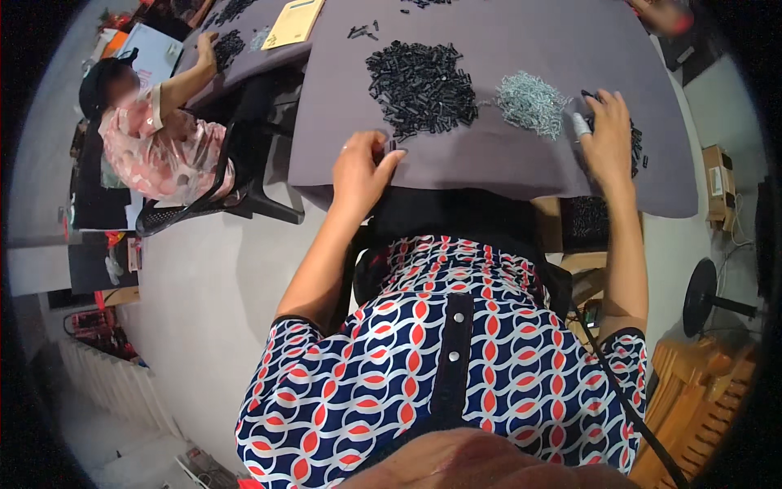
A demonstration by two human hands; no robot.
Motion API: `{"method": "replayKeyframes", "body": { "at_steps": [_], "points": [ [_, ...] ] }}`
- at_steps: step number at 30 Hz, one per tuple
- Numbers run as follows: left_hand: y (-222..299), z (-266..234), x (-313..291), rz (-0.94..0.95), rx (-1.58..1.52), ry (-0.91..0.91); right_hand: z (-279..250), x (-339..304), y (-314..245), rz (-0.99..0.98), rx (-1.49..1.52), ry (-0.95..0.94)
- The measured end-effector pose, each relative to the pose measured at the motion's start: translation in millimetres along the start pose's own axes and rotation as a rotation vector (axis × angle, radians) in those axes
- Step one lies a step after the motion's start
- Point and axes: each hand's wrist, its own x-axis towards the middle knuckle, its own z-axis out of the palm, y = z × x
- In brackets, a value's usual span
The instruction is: The person assembles components by repeatedly picking up small plastic pieces and inserting metal pins into them by hand.
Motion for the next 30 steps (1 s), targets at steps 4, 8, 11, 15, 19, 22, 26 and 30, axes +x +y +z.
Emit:
{"method": "replayKeyframes", "body": {
  "at_steps": [4,8,11,15,19,22,26,30],
  "points": [
    [3,6,10,0.034,0.006,-0.041,15,1,35,0.112,-0.086,-0.078],
    [6,-1,11,0.016,-0.064,-0.066,10,1,6,-0.045,0.007,0.124],
    [-1,-3,8,0.027,-0.026,-0.038,4,-3,-51,-0.274,0.271,0.133],
    [-2,1,6,0.101,-0.074,0.058,31,8,-95,-0.380,0.281,0.094],
    [10,3,-5,-0.038,-0.296,0.016,59,26,-98,-0.417,0.218,0.072],
    [8,10,-9,-0.188,-0.607,-0.105,62,26,-99,-0.401,0.231,-0.039],
    [6,17,-5,-0.245,-0.743,-0.109,47,22,-103,-0.379,0.306,-0.095],
    [5,14,-4,-0.198,-0.671,-0.134,44,30,-110,-0.359,0.401,-0.026]
  ]
}}
